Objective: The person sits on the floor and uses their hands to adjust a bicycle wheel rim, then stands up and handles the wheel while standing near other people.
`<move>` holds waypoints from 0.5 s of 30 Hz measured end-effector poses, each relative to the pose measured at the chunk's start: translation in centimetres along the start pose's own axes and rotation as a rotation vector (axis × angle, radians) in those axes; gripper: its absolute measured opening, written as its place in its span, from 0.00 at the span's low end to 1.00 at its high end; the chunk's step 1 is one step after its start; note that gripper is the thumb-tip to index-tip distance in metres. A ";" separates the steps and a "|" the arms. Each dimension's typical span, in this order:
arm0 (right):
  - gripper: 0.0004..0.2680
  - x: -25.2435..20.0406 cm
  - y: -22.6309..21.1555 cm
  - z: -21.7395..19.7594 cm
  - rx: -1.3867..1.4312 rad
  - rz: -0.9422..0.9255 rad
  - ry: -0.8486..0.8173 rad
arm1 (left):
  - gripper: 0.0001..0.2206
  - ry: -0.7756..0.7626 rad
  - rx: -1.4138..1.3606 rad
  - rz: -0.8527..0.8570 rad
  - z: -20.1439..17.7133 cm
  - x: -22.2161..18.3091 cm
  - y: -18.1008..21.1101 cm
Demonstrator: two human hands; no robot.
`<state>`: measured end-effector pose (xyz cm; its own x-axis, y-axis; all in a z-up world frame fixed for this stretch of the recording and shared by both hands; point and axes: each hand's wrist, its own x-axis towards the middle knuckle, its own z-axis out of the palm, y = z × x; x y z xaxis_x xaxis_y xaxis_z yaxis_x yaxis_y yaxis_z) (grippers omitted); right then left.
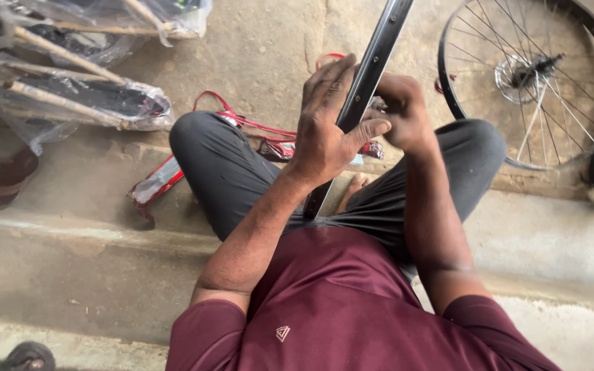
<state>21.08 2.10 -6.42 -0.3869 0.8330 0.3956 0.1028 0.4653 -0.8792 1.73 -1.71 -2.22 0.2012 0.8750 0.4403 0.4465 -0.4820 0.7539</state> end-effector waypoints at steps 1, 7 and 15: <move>0.09 0.3 -0.2 1.2 0.046 -0.035 0.095 | 0.41 0.009 0.013 0.002 -0.4 0.0 -0.2; 0.08 0.5 0.6 6.6 0.186 -0.022 0.413 | 0.38 0.069 -0.078 -0.039 -1.6 0.6 -1.3; 0.08 0.9 0.5 7.7 0.138 0.002 0.470 | 0.33 0.090 -0.068 -0.001 -1.6 0.2 -0.5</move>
<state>13.78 0.78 -8.59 0.0725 0.8934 0.4434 -0.0319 0.4464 -0.8943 0.15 -1.38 -1.77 0.1200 0.8694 0.4793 0.3856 -0.4857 0.7845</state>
